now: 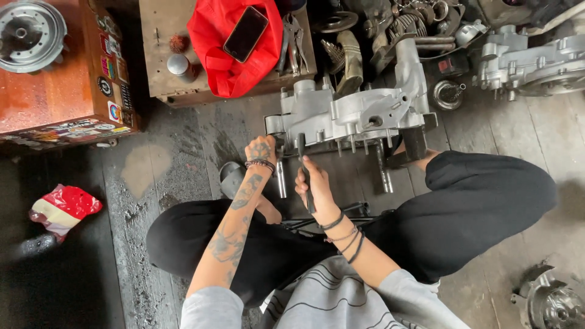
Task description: The person sits on the floor and uses a metal file to smooth the surface of a silver engine casing. They rotate the casing to access different areas and continue filing the edges and surfaces.
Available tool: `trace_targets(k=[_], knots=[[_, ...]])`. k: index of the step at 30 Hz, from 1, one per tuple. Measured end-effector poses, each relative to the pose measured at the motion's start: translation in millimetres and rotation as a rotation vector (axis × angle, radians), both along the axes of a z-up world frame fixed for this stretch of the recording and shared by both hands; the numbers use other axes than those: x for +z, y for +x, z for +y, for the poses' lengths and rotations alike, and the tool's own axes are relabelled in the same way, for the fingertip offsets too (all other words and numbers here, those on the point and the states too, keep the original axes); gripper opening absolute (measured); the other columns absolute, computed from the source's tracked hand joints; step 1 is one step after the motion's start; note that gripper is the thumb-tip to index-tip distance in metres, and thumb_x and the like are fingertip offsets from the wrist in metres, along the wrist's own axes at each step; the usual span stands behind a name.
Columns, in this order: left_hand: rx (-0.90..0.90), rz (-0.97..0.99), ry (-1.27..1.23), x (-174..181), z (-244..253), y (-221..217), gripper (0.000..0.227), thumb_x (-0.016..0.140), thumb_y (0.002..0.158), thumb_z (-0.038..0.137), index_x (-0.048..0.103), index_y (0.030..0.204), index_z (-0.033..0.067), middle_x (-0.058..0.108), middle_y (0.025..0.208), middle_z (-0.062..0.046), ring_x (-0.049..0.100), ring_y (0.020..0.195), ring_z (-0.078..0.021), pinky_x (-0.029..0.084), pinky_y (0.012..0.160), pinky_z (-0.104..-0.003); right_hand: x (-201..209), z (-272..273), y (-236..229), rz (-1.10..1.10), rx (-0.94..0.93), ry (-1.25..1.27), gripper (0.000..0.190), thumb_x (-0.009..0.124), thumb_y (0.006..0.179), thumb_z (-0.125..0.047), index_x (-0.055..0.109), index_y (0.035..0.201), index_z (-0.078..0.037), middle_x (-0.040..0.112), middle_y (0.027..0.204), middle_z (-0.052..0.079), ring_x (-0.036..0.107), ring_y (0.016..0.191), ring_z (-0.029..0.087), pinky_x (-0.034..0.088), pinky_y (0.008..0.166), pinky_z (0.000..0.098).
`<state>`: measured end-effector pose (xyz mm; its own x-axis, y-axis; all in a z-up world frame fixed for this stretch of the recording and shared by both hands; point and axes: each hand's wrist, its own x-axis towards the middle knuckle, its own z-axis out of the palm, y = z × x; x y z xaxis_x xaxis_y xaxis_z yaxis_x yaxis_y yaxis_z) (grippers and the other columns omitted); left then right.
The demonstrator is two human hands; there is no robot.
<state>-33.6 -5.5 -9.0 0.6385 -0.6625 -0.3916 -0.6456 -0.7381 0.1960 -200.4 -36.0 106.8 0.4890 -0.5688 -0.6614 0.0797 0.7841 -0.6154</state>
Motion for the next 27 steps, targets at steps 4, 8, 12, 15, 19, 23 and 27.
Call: trace_targets(k=[4,8,12,15,19,23,27], knots=[[-0.029,-0.005,0.046,5,-6,-6,0.013,0.075,0.083,0.011,0.076,0.095,0.0047,0.076,0.088,-0.013,0.076,0.09,-0.0334,0.063,0.075,-0.044,-14,-4,-1,0.015,0.007,-0.018,0.032,0.07,0.099,-0.023,0.05,0.078,-0.01,0.045,0.057,0.004,0.043,0.039,0.01,0.035,0.034,0.0206],[-0.113,-0.016,-0.014,39,-2,-12,0.021,0.081,0.081,0.021,0.076,0.094,0.0057,0.076,0.088,-0.014,0.075,0.089,-0.0356,0.062,0.074,-0.045,-3,-11,9,-0.01,-0.001,-0.036,0.029,0.071,0.099,-0.021,0.053,0.08,-0.008,0.046,0.056,0.004,0.043,0.038,0.01,0.035,0.034,0.0204],[-0.205,-0.058,-0.169,61,2,-18,0.043,0.083,0.075,0.045,0.077,0.09,0.0055,0.076,0.086,-0.016,0.076,0.086,-0.0368,0.062,0.072,-0.046,-16,-4,-11,0.047,0.065,-0.08,0.026,0.071,0.099,-0.022,0.059,0.085,-0.004,0.047,0.056,0.005,0.044,0.038,0.01,0.037,0.034,0.0214],[-0.281,-0.154,-0.212,50,2,-19,0.044,0.078,0.081,0.05,0.076,0.089,0.0064,0.075,0.084,-0.014,0.076,0.084,-0.0334,0.061,0.073,-0.044,-13,-7,-5,0.045,0.066,-0.105,0.025,0.071,0.099,-0.021,0.061,0.088,-0.001,0.047,0.056,0.006,0.043,0.036,0.01,0.036,0.033,0.0224],[-0.37,-0.227,-0.243,-37,-5,-3,0.03,0.081,0.076,0.04,0.072,0.081,0.0118,0.072,0.076,-0.009,0.075,0.076,-0.0306,0.061,0.067,-0.042,-35,-16,8,0.02,0.052,-0.12,0.024,0.072,0.098,-0.02,0.066,0.093,0.003,0.047,0.056,0.006,0.042,0.036,0.011,0.036,0.032,0.0232],[-0.468,-0.253,-0.31,-23,1,1,0.025,0.077,0.078,0.036,0.074,0.079,0.0117,0.071,0.074,-0.008,0.075,0.073,-0.03,0.061,0.063,-0.04,-23,-3,-4,0.059,0.191,-0.197,0.026,0.068,0.101,-0.022,0.061,0.088,0.0,0.05,0.056,0.007,0.045,0.035,0.011,0.038,0.033,0.0235],[-0.544,-0.305,-0.322,-51,2,5,0.008,0.072,0.081,0.019,0.075,0.079,0.0117,0.071,0.073,-0.009,0.075,0.072,-0.0292,0.061,0.062,-0.039,-25,4,-6,0.109,0.247,-0.36,0.024,0.064,0.103,-0.022,0.057,0.093,-0.002,0.05,0.055,0.009,0.047,0.034,0.014,0.041,0.033,0.0271]])
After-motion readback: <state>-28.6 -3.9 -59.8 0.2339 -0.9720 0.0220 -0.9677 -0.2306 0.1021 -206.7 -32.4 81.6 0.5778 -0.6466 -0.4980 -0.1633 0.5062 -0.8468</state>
